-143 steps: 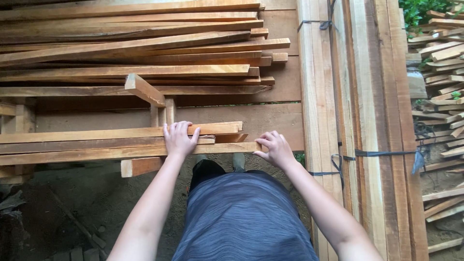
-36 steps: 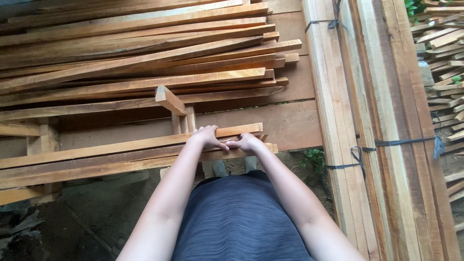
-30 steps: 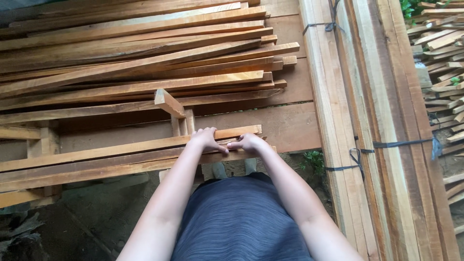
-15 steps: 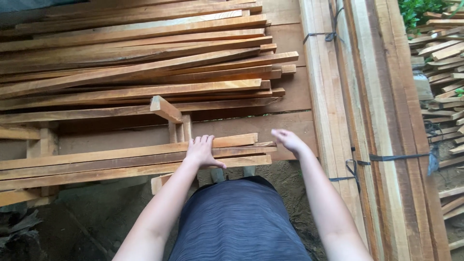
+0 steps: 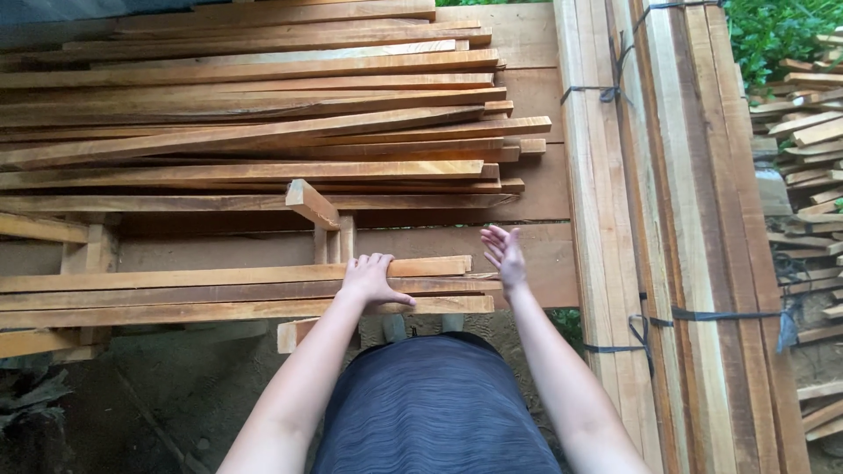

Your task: The recorder is organizing and bundling long wooden slats together using black plastic strips or ties.

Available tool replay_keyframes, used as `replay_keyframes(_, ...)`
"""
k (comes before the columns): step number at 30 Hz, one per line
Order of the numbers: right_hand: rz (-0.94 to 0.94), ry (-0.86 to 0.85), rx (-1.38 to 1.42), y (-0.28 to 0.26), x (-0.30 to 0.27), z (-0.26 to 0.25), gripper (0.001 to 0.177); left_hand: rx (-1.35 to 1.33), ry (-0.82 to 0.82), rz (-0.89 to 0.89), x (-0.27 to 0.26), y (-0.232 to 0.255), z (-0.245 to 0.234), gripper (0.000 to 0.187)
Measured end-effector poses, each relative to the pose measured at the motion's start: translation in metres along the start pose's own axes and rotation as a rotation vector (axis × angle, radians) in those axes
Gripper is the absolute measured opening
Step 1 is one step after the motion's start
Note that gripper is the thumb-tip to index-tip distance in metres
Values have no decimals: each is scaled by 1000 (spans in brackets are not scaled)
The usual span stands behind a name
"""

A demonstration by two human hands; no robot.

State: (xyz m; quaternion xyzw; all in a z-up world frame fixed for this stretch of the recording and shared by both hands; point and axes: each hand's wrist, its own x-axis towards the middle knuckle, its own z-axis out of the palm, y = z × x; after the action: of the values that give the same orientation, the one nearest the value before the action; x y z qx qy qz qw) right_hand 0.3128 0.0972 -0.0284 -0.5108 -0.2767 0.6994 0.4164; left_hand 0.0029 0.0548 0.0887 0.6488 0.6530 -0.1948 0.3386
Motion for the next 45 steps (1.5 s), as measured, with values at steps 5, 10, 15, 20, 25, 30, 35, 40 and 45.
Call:
replay_keyframes(5,-235,-184,-208,21,-9,43,75,-3,-21,-11,1,2,7,127)
replay_keyframes(10,-447,-249,-531,21,15,34,61,11,-11,-9,1,0,8,125)
replay_keyframes(15,258,208,-52,-5,27,-21,114,-8,-19,-21,-2,4,1,124)
replay_keyframes(20,426,-23,-210,17,37,15,120,-38,-15,-29,2,2,2,122)
replay_keyframes(25,390,-95,-213,46,43,25,125,-70,10,-44,-1,6,5,114)
replay_keyframes(30,349,-23,-263,15,15,52,120,-70,22,-29,-5,4,3,117)
replay_keyframes(35,314,139,-233,44,37,57,112,-65,37,-31,6,-2,7,115)
replay_keyframes(40,243,149,-240,81,71,1,102,-65,19,-16,4,-1,6,116)
replay_keyframes(45,538,106,-447,50,34,5,110,-64,55,10,0,-2,12,115)
